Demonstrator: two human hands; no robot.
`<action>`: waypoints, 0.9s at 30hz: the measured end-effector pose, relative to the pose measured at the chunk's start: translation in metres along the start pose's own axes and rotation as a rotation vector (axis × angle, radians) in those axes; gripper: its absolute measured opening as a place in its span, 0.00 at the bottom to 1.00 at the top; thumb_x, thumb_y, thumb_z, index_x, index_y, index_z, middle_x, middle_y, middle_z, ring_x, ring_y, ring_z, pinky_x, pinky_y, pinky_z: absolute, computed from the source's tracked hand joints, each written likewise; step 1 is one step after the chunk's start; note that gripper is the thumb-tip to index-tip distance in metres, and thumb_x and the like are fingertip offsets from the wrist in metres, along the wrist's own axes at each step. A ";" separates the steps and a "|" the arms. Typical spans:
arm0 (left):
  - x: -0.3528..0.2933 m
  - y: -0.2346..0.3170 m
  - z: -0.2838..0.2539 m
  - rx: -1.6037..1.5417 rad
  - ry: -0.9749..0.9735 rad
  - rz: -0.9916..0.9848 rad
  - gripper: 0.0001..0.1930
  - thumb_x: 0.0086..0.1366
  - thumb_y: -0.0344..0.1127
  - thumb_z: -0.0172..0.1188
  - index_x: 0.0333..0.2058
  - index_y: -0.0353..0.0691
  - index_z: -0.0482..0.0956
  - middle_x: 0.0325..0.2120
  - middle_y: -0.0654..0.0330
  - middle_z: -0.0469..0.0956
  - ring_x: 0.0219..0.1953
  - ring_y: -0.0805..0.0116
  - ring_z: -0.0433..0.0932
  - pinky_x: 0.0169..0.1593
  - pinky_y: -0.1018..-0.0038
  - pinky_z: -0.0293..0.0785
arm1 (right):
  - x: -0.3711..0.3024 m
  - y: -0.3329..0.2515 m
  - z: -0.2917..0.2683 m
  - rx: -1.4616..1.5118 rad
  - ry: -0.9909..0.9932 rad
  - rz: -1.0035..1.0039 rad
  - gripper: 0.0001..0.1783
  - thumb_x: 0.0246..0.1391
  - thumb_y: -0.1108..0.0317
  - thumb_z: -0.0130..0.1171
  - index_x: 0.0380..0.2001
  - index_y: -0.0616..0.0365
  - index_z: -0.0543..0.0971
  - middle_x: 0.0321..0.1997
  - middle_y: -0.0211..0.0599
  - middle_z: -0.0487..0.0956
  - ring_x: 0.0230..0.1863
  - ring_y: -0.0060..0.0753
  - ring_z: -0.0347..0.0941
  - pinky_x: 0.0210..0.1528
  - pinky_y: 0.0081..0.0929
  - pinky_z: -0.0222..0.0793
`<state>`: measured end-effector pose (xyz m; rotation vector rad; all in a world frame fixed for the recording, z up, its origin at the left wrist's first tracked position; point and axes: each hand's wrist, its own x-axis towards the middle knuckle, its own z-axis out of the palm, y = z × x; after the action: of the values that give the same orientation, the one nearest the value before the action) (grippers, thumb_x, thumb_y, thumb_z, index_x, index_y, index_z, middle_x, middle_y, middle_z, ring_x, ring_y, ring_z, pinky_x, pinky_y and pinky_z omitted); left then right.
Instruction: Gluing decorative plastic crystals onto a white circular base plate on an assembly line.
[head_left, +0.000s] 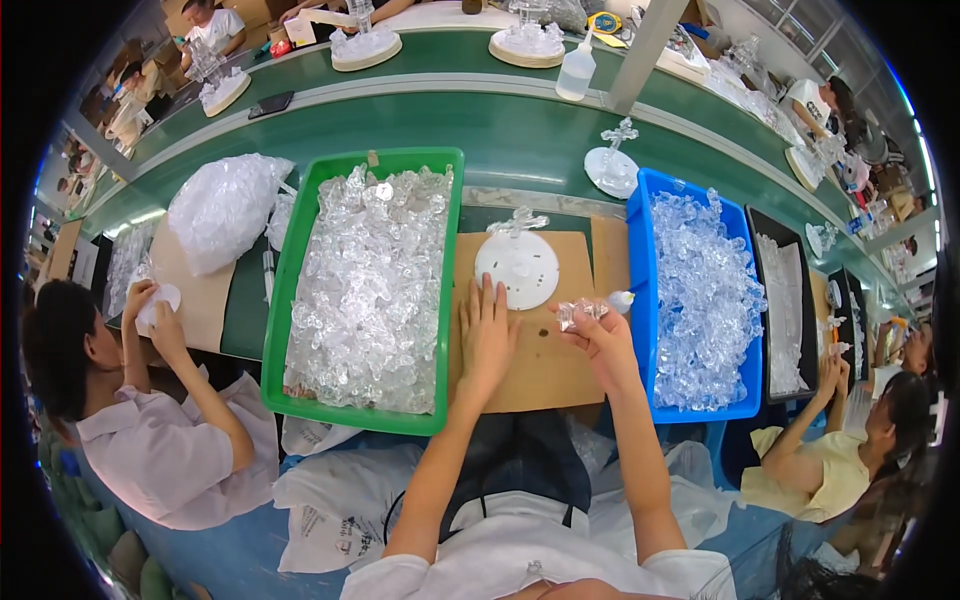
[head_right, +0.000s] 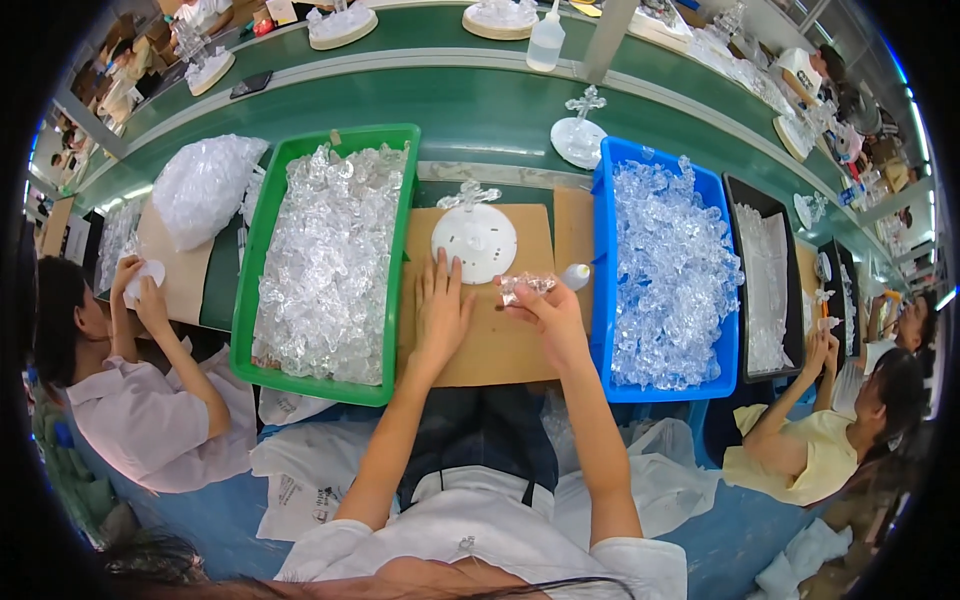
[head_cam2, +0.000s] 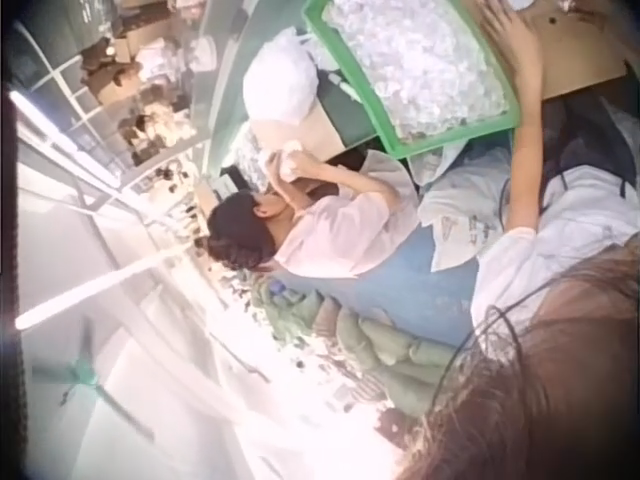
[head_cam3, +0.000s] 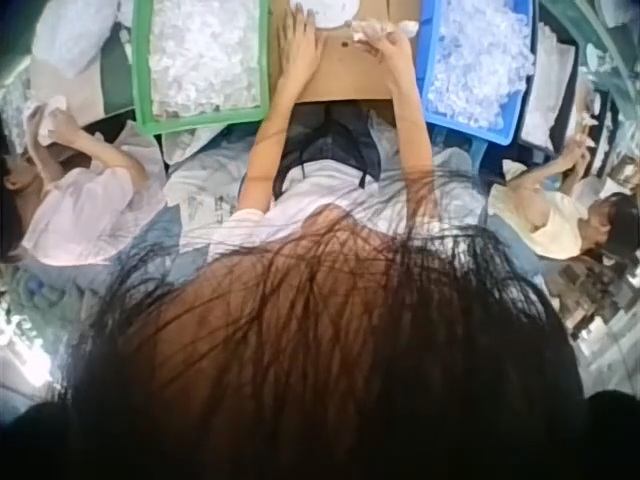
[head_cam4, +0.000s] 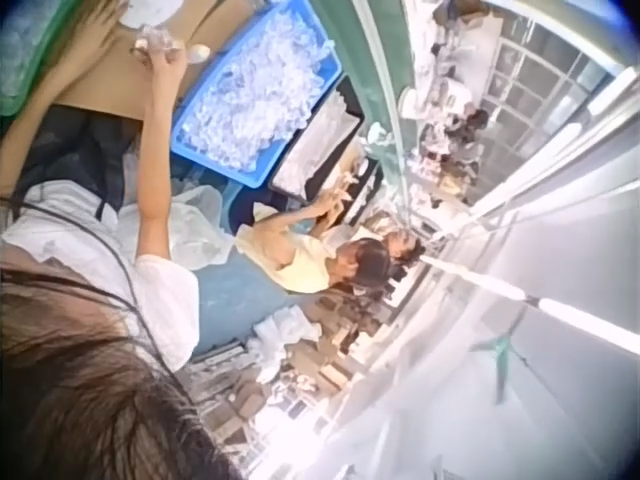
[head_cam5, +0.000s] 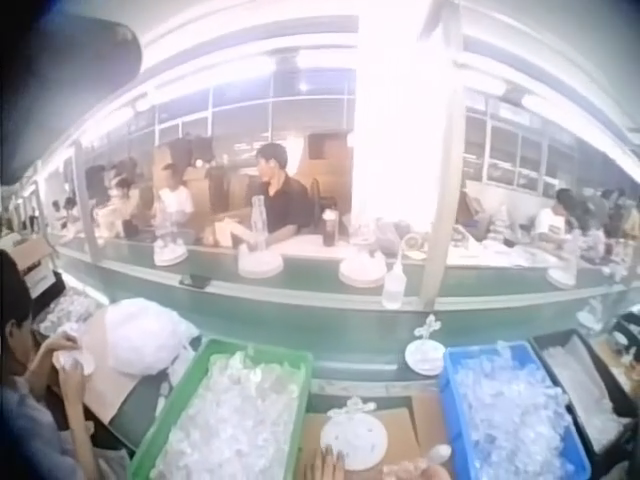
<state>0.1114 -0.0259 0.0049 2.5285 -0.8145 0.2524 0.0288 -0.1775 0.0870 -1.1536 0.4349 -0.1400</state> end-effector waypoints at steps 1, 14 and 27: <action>-0.002 -0.005 0.005 0.000 0.000 -0.008 0.31 0.60 0.37 0.57 0.60 0.31 0.59 0.63 0.43 0.54 0.65 0.45 0.52 0.65 0.55 0.51 | 0.003 0.002 0.001 0.007 0.015 0.023 0.12 0.56 0.67 0.58 0.43 0.59 0.75 0.45 0.40 0.80 0.35 0.20 0.76 0.35 0.16 0.72; -0.070 0.020 -0.014 -0.296 -0.146 0.001 0.27 0.60 0.39 0.57 0.56 0.34 0.66 0.61 0.41 0.57 0.65 0.47 0.54 0.64 0.49 0.49 | 0.027 0.047 0.009 -0.064 0.184 0.148 0.15 0.51 0.69 0.64 0.41 0.65 0.76 0.37 0.31 0.79 0.35 0.21 0.75 0.37 0.18 0.72; -0.072 0.010 -0.006 -0.303 -0.103 0.042 0.28 0.58 0.46 0.59 0.56 0.42 0.70 0.63 0.41 0.54 0.66 0.44 0.50 0.64 0.45 0.47 | 0.036 0.059 0.060 -1.037 0.350 -0.353 0.17 0.45 0.60 0.68 0.31 0.63 0.77 0.21 0.44 0.79 0.23 0.36 0.78 0.27 0.28 0.72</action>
<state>0.0473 0.0064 -0.0090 2.2560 -0.8741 0.0092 0.0786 -0.1143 0.0444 -2.2436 0.6343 -0.4618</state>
